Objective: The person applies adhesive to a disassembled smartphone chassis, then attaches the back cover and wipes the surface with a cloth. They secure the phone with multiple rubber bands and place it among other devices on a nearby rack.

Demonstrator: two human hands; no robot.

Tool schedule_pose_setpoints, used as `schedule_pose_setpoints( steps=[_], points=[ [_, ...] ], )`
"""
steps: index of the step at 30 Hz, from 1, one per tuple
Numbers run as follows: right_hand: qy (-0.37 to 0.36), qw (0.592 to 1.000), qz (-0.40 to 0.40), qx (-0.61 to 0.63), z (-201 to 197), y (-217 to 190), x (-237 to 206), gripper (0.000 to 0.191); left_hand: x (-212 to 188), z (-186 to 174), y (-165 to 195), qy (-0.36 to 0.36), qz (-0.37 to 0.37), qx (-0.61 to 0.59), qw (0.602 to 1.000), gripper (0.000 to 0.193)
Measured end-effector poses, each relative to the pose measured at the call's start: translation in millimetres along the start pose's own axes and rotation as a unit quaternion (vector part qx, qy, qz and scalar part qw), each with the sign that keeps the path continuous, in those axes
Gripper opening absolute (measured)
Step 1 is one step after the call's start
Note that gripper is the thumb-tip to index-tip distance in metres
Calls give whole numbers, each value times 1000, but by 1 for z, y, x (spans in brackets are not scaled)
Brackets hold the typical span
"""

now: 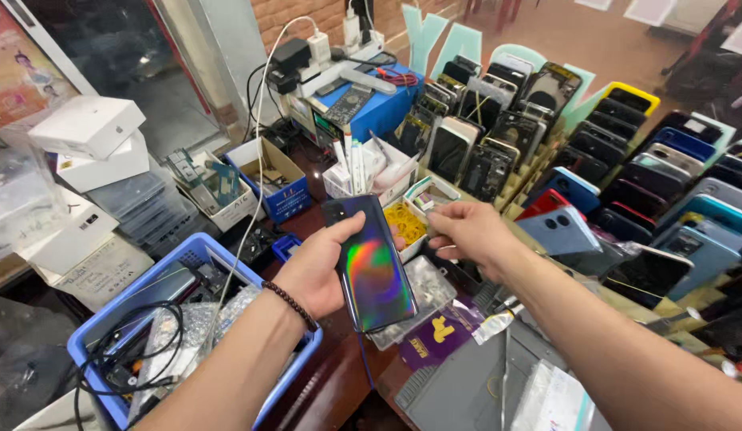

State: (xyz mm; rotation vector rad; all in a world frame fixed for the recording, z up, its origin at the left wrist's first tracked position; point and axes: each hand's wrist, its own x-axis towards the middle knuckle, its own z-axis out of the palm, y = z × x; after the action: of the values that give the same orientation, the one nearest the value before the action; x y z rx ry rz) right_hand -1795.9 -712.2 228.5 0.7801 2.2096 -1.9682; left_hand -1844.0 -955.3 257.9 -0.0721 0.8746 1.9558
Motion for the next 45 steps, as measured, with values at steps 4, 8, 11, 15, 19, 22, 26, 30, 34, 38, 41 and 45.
schedule_pose_setpoints(
  steps=[4,8,11,15,19,22,26,30,34,38,41,45],
  points=[
    [79,956,-66,-274,8,18,82,28,18,-24,35,-13,28,-69,997,42],
    [72,859,-180,-474,27,48,143,31,36,-45,65,-4,4,-75,997,46],
    [79,830,-215,-508,46,66,164,35,47,-59,76,-5,-3,-74,997,45],
    [77,842,-139,-515,55,67,169,22,60,-73,89,7,-13,-75,997,46],
    [60,853,-103,-508,45,55,167,21,72,-80,92,30,-38,-67,997,46],
    [36,844,-126,-520,39,54,162,20,78,-81,86,34,-43,-74,996,47],
    [26,845,-153,-512,38,55,151,17,83,-77,76,14,-36,-75,996,46],
    [49,921,-139,-359,38,31,137,18,75,-69,71,22,-62,-66,996,45],
    [5,994,-59,-95,39,-18,111,16,67,-50,63,-8,-48,-5,999,41],
    [-61,996,-57,42,30,-63,70,14,60,-25,55,-55,-50,22,997,39],
    [-110,989,-63,82,22,-85,43,16,56,-7,53,-107,-44,27,993,38],
    [-86,992,-80,37,17,-99,25,16,52,10,51,-135,-40,46,989,37]
  ],
)
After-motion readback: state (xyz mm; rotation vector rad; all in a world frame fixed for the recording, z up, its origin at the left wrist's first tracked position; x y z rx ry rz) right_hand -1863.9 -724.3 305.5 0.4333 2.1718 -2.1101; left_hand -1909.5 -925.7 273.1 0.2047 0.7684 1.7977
